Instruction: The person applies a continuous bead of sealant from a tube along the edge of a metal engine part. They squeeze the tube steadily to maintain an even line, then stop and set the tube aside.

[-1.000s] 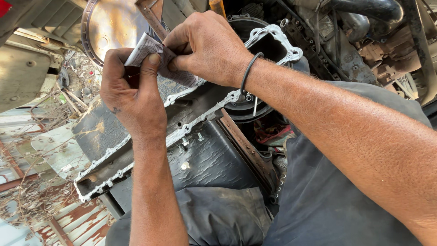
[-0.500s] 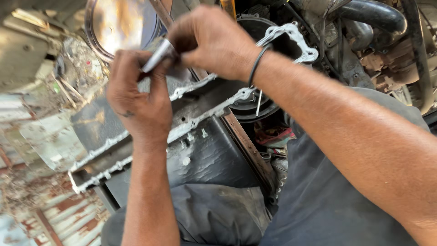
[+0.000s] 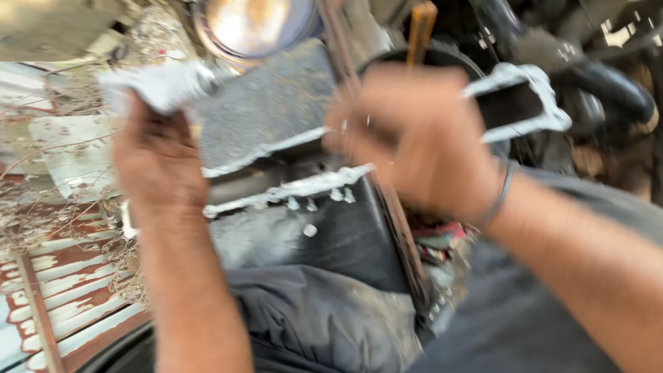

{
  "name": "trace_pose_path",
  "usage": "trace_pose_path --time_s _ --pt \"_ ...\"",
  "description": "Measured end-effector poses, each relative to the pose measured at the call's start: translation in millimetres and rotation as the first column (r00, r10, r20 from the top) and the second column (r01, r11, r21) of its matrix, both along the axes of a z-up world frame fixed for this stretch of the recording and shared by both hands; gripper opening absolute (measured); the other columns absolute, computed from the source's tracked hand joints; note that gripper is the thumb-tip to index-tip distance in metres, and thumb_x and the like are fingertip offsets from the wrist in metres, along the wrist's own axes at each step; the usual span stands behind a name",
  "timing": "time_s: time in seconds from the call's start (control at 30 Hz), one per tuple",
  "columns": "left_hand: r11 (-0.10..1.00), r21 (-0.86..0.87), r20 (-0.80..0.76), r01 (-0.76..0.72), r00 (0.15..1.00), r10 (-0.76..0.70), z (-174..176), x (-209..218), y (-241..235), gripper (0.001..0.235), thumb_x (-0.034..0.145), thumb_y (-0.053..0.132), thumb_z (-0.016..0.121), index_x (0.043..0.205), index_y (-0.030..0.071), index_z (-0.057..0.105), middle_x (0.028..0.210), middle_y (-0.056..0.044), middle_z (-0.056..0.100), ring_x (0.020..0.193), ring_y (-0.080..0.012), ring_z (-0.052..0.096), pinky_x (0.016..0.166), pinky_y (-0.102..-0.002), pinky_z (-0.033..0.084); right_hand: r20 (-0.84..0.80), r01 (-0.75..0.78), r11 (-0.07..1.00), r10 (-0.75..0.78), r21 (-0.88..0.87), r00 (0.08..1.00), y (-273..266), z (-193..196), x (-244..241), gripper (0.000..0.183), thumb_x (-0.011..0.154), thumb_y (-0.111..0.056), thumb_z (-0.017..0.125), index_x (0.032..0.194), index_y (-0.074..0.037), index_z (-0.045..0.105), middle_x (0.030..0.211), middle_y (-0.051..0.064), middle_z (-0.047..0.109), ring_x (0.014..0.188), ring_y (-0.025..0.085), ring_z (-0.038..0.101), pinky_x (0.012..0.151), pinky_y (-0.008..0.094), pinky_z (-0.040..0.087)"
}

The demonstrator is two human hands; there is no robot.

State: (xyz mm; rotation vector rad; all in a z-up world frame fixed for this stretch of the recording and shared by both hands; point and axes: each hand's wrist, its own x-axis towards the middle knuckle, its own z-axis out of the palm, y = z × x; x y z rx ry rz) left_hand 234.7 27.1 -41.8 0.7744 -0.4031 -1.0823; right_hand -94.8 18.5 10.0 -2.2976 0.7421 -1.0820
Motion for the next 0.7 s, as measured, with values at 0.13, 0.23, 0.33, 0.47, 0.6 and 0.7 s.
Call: trace_pose_path --time_s 0.13,0.23,0.33,0.47,0.6,0.7 --pt "0.986 0.167 -0.137 -0.024 0.989 0.047 -37 12 3 0.025 0.103 0.013 0.066 0.122 -0.002 0.064 0.113 -0.011 0.072 0.101 -0.0195 0.071 0.087 -0.029 0.062 -0.330 -0.224 0.974 0.223 0.035 0.917 47 -12 55 0.013 0.088 -0.018 0.075 0.085 -0.010 0.066 0.072 0.009 0.060 0.066 0.033 0.063 0.058 0.048 0.049" --pt "0.972 0.234 -0.165 0.003 0.986 0.036 -50 17 1 0.023 0.099 0.011 0.067 0.120 0.000 0.064 0.110 -0.009 0.072 0.098 -0.0181 0.071 0.084 -0.028 0.063 -0.238 -0.265 0.961 0.277 0.083 0.931 56 -17 70 0.014 0.089 -0.019 0.075 0.094 -0.009 0.066 0.076 0.007 0.060 0.071 0.032 0.065 0.062 0.047 0.051" --pt "0.979 0.197 -0.172 0.051 0.985 -0.017 -51 17 -5 0.024 0.099 0.011 0.067 0.120 -0.002 0.063 0.111 -0.010 0.071 0.097 -0.0186 0.072 0.083 -0.030 0.062 -0.191 -0.101 0.993 0.110 0.053 0.975 48 -13 83 0.016 0.087 -0.017 0.077 0.099 -0.009 0.069 0.077 0.007 0.061 0.070 0.029 0.064 0.060 0.043 0.050" --pt "0.980 0.193 -0.181 0.044 0.983 -0.009 -46 9 -5 0.028 0.098 0.010 0.066 0.121 -0.003 0.060 0.112 -0.011 0.072 0.101 -0.0200 0.074 0.087 -0.033 0.064 -0.174 0.203 0.972 -0.182 0.117 0.968 32 -2 87 0.021 0.088 -0.009 0.078 0.108 -0.006 0.074 0.075 0.004 0.061 0.053 0.015 0.054 0.052 0.033 0.045" --pt "0.982 0.174 -0.166 0.068 0.985 -0.038 -31 2 0 0.028 0.098 0.009 0.066 0.122 -0.003 0.059 0.111 -0.012 0.072 0.101 -0.0209 0.074 0.087 -0.036 0.064 -0.156 0.324 0.930 -0.299 0.175 0.941 17 3 93 0.025 0.094 -0.003 0.072 0.119 -0.003 0.073 0.076 0.004 0.053 0.060 0.012 0.047 0.054 0.028 0.038" --pt "0.986 0.115 -0.123 0.116 0.987 -0.102 -23 -2 4 0.028 0.098 0.010 0.066 0.123 -0.001 0.061 0.112 -0.011 0.072 0.101 -0.0201 0.074 0.088 -0.037 0.064 -0.122 0.288 0.930 -0.266 0.228 0.956 9 4 93 0.022 0.101 -0.003 0.065 0.122 -0.003 0.072 0.086 0.003 0.055 0.072 0.011 0.051 0.063 0.026 0.041"
